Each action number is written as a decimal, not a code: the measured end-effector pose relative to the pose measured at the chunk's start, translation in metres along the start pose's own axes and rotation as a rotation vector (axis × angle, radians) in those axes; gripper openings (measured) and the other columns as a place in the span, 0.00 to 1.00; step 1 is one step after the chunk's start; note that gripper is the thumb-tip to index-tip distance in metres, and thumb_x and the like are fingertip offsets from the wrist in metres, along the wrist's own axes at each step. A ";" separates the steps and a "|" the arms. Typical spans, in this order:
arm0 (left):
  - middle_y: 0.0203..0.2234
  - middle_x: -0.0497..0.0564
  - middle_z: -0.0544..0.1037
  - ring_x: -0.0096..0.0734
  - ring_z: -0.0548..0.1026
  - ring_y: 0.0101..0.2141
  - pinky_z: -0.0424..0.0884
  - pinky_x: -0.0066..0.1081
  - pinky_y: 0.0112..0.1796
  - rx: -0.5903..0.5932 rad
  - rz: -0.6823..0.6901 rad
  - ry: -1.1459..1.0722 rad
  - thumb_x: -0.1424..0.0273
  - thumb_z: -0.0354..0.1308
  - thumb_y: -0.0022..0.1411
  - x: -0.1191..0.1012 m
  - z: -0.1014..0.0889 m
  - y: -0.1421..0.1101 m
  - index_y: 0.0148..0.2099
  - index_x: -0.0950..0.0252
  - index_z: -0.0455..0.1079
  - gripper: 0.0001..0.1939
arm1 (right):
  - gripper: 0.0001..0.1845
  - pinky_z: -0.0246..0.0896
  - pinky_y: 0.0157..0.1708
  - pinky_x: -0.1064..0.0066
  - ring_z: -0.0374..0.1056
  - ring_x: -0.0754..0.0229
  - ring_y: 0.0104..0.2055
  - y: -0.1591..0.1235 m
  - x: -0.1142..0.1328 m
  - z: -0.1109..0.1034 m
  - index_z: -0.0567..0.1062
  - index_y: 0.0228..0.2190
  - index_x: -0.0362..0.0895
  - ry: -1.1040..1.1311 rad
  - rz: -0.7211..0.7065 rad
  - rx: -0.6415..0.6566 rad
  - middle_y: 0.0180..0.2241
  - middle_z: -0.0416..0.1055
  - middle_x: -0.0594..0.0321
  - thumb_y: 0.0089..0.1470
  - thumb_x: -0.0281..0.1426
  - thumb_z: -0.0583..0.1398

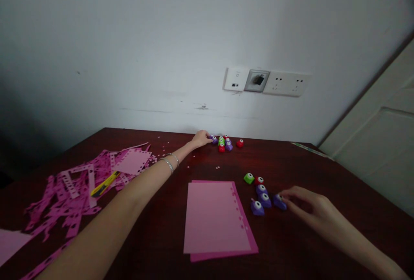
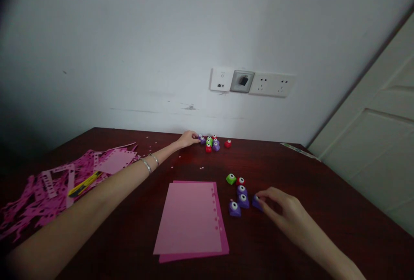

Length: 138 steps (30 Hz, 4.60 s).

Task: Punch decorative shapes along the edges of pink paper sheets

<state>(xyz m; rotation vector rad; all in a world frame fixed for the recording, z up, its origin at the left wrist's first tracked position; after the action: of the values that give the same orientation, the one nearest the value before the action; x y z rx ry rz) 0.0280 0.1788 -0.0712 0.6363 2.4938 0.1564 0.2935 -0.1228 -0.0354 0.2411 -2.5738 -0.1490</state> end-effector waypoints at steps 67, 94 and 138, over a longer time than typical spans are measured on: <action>0.31 0.50 0.73 0.33 0.70 0.32 0.61 0.28 0.30 0.459 0.271 0.271 0.62 0.58 0.52 -0.089 -0.089 -0.186 0.33 0.63 0.71 0.10 | 0.09 0.64 0.31 0.71 0.68 0.61 0.31 -0.007 0.082 0.077 0.75 0.33 0.42 0.365 0.046 0.055 0.29 0.73 0.62 0.45 0.24 0.61; 0.36 0.53 0.71 0.34 0.68 0.34 0.59 0.27 0.29 0.626 0.195 0.204 0.62 0.64 0.45 -0.073 -0.039 -0.159 0.41 0.67 0.65 0.22 | 0.09 0.69 0.35 0.68 0.72 0.57 0.34 0.001 0.053 0.065 0.74 0.32 0.42 0.375 0.160 -0.010 0.31 0.76 0.59 0.45 0.29 0.61; 0.29 0.51 0.78 0.27 0.71 0.29 0.64 0.29 0.31 0.833 0.027 -0.453 0.66 0.59 0.50 -0.047 -0.050 -0.136 0.33 0.66 0.75 0.10 | 0.08 0.63 0.30 0.71 0.67 0.61 0.29 -0.021 0.057 0.046 0.76 0.32 0.45 0.228 0.083 0.175 0.32 0.74 0.64 0.46 0.29 0.60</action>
<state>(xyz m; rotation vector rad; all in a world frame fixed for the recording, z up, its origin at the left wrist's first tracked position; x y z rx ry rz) -0.0203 0.0382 -0.0392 0.8977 2.0325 -0.9539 0.2244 -0.1527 -0.0483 0.2028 -2.3656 0.1288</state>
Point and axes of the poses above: each hand's wrist, its own y-axis towards the middle knuckle, its own z-axis out of the palm, x = y × z, the point moved 1 cm from there along y, towards the middle knuckle
